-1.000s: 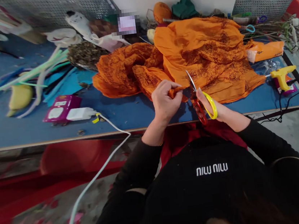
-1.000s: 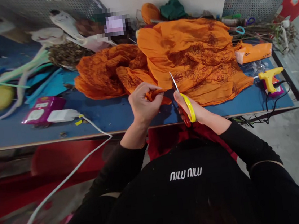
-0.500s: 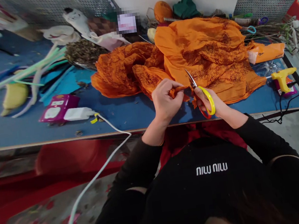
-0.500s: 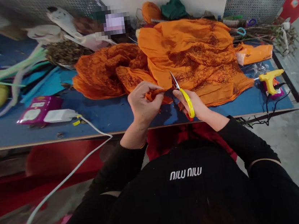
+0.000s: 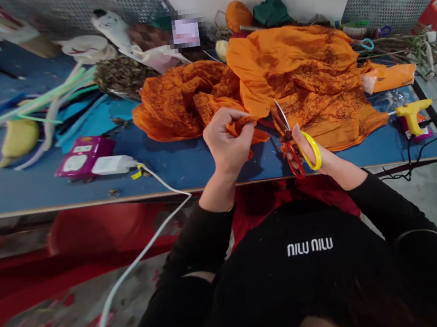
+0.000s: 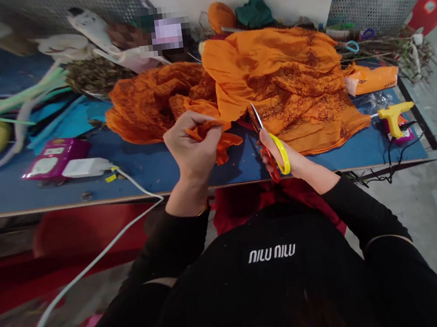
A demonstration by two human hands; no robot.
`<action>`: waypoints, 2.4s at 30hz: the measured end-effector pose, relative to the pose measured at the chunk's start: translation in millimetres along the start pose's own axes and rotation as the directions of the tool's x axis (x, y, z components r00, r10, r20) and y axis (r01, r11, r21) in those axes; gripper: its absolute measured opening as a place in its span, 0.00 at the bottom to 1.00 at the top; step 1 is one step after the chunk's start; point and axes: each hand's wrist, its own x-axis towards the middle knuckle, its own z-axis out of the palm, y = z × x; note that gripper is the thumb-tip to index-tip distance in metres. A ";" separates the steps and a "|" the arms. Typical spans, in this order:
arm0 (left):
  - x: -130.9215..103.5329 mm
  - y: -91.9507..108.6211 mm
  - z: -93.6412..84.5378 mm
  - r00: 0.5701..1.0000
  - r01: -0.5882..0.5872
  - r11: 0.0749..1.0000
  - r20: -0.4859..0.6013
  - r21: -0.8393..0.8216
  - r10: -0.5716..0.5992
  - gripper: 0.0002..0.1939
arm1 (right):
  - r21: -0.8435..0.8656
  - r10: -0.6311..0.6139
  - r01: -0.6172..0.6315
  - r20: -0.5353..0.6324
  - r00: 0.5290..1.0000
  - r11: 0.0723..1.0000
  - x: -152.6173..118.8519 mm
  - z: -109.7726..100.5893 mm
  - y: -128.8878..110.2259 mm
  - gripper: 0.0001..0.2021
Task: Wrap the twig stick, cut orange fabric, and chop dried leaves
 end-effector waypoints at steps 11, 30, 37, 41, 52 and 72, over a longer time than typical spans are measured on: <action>-4.4 9.0 -1.7 0.999 -0.045 0.998 0.006 0.037 0.045 0.06 | -0.020 0.037 -0.038 -0.061 0.997 0.999 11.9 15.6 -24.0 0.32; -12.0 28.5 -11.0 0.999 -0.043 0.998 0.030 0.053 0.042 0.06 | -0.031 0.050 -0.053 -0.091 0.995 0.998 20.8 20.9 -28.4 0.31; -12.5 29.6 -12.5 0.999 -0.044 0.998 0.034 0.044 0.042 0.06 | -0.112 -0.012 -0.007 -0.163 0.987 0.994 17.7 26.2 -32.1 0.31; -9.7 27.5 -15.5 0.999 -0.046 0.999 -0.018 0.024 0.047 0.07 | -0.121 -0.052 0.033 -0.159 0.986 0.992 16.2 20.5 -27.2 0.28; -1.3 26.8 -25.0 0.982 -0.077 0.988 -0.180 -0.136 0.052 0.07 | 0.042 0.082 -0.080 -0.054 0.995 0.996 -12.9 10.6 -15.2 0.24; -6.5 27.6 -30.1 0.970 -0.165 0.961 -0.212 -0.222 0.118 0.11 | -0.052 0.026 -0.030 -0.073 0.997 0.998 7.8 27.9 -32.3 0.33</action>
